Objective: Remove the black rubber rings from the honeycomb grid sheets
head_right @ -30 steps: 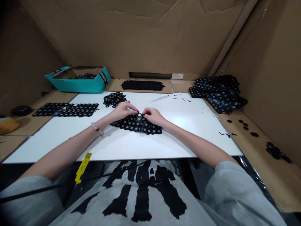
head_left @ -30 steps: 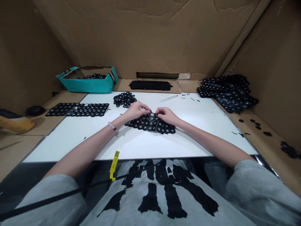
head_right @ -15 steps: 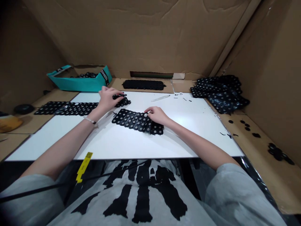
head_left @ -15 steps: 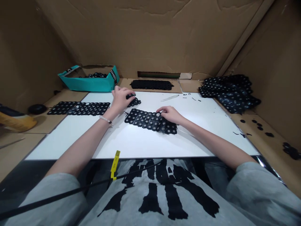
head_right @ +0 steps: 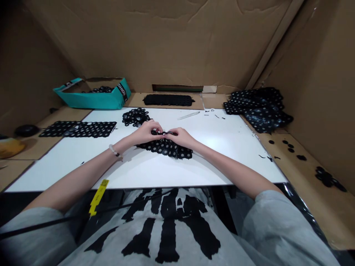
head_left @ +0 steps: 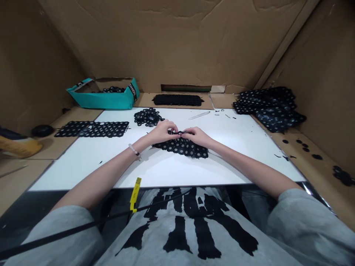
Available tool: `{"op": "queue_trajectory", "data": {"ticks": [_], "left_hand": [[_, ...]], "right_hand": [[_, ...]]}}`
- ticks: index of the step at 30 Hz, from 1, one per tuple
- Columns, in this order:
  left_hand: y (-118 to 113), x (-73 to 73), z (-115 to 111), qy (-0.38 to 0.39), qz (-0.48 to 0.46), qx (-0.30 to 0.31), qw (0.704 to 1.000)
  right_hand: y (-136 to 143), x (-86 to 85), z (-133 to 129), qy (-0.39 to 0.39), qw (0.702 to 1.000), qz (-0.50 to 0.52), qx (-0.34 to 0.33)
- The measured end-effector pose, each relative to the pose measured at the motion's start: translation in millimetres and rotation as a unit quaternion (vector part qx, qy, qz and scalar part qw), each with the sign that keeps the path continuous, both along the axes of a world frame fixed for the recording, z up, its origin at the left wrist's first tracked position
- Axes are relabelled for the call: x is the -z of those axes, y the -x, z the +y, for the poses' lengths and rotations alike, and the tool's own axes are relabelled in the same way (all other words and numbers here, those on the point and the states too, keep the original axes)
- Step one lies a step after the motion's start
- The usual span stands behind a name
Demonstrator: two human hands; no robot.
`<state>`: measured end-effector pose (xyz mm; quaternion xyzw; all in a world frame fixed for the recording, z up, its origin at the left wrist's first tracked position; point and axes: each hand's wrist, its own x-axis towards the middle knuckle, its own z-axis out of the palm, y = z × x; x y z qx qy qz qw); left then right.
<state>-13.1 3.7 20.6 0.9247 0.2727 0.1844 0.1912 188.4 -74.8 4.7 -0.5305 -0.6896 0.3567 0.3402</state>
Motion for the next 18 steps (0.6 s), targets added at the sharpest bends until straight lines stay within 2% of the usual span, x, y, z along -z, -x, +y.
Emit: {"op": "queue_trajectory", "data": {"ticks": [5, 8, 13, 16, 18], "left_hand": [[3.2, -3.4, 1.8, 0.007, 0.011, -0.006, 1.0], [1.9, -4.0, -0.3, 0.009, 0.022, -0.039, 0.999], [-2.7, -0.2, 0.6, 0.079, -0.027, -0.07, 0.994], [6.2, -3.6, 14.7, 0.116, -0.044, -0.084, 0.989], [22.1, -9.3, 31.5, 0.101, -0.075, -0.139, 0.982]], "right_hand": [[0.0, 3.5, -0.5, -0.014, 1.0, -0.015, 0.008], [-1.3, 6.9, 1.3, -0.011, 1.0, -0.004, 0.017], [-2.8, 8.2, 2.6, -0.015, 1.0, -0.004, 0.009], [-4.0, 7.8, 3.5, -0.014, 1.0, -0.012, 0.013], [-5.1, 7.3, 3.9, -0.01, 1.0, -0.027, 0.011]]}}
